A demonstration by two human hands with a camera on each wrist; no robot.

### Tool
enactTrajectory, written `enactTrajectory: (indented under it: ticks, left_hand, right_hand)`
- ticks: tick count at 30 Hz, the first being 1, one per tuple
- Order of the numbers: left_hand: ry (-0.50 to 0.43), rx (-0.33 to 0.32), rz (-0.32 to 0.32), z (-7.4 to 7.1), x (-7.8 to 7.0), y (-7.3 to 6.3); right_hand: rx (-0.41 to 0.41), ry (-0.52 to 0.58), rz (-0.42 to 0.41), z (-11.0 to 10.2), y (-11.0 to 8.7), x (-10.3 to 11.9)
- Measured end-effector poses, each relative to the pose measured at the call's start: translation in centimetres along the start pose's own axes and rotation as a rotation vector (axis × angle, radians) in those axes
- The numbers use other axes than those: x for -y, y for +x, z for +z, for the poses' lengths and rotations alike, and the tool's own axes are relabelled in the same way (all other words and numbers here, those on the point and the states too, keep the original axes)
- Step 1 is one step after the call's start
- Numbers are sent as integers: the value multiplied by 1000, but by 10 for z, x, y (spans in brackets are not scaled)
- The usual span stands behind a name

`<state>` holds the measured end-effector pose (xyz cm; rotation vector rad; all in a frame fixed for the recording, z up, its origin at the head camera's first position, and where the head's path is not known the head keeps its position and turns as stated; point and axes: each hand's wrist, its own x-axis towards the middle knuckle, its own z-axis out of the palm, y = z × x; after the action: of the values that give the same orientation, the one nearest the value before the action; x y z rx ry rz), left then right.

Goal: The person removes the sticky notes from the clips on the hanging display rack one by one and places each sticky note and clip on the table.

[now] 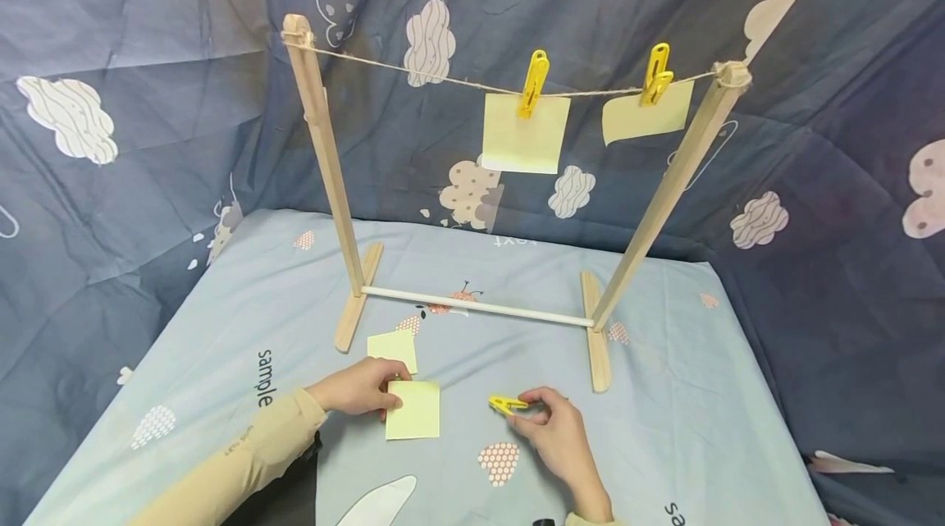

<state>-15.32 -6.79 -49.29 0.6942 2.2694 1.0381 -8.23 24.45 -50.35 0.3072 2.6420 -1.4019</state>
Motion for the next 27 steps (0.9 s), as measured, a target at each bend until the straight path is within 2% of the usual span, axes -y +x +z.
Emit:
enactTrajectory:
  ticks: [6,14,21,27]
  left_hand:
    - [64,-34,37,4,1,1]
    - [227,-108,96,7,1,3]
    - [328,-155,95,9,-5,2]
    - [369,-207,99,12,-7,1]
  right_hand:
    - [1,-28,-13,0,-4,-3]
    - [-5,-70,-20,2,-5,-8]
    - [39,-91,17,2,-5,-9]
    - [63,-113,21,2,-7,-8]
